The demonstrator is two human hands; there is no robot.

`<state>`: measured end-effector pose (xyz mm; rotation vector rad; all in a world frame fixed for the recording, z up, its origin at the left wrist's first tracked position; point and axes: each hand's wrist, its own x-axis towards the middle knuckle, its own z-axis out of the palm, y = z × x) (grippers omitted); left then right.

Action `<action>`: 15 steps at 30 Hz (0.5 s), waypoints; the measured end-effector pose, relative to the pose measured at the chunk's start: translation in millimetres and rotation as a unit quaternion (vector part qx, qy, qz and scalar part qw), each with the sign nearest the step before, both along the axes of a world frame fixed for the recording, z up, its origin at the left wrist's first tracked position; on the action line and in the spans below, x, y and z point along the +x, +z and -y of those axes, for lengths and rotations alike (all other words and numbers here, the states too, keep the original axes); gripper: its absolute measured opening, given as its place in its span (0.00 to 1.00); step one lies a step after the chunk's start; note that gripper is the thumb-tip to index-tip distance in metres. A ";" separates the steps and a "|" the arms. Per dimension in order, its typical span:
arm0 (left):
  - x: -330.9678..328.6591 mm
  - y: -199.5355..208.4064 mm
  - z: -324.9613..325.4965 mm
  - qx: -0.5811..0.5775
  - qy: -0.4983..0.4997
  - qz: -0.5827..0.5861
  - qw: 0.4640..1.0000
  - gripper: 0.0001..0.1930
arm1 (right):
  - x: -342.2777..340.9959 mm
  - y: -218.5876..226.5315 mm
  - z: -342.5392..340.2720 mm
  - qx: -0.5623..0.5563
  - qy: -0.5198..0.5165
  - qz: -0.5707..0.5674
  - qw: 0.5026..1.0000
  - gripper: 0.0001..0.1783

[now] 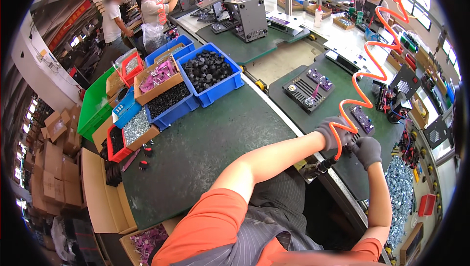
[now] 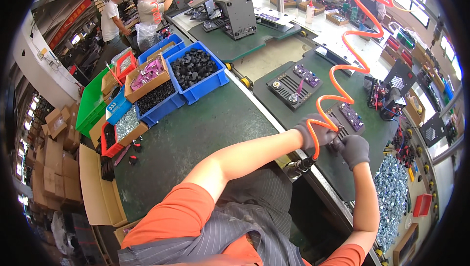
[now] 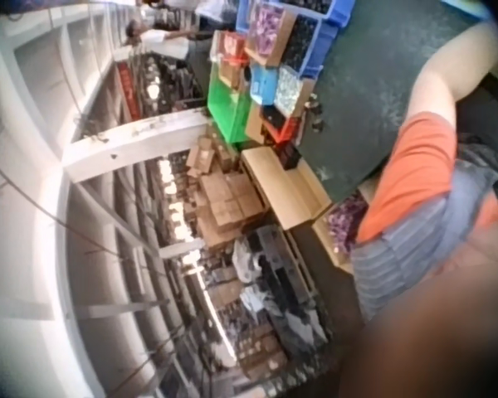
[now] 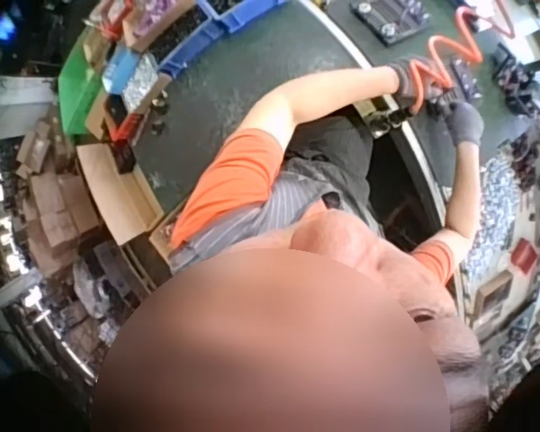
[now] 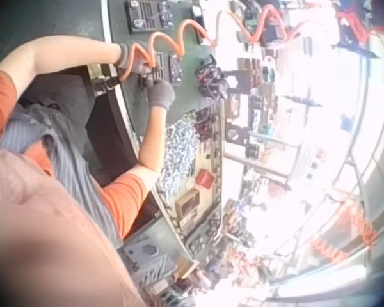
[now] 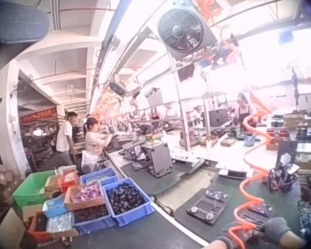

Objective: Use a power screwdriver to assemble metal housings and install cooling fans for electronic units.

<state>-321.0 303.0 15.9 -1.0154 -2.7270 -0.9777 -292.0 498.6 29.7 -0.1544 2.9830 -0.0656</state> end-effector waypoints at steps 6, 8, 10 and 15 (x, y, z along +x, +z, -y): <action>24.9 -29.1 84.0 0.007 0.163 -0.017 0.986 0.19 | 11.6 -14.1 8.6 -0.101 -0.002 -0.131 0.986 0.18; 31.5 -37.8 100.3 -0.058 0.201 0.034 0.977 0.32 | 8.2 -19.5 13.8 -0.069 -0.053 -0.143 0.986 0.20; 45.8 -50.0 104.9 -0.142 0.225 0.006 0.964 0.41 | 6.8 -23.7 17.4 -0.074 -0.067 -0.139 0.985 0.22; 47.1 -78.4 103.2 -0.340 0.246 0.010 0.908 0.51 | 30.7 -23.2 0.4 -0.169 -0.057 -0.102 0.979 0.24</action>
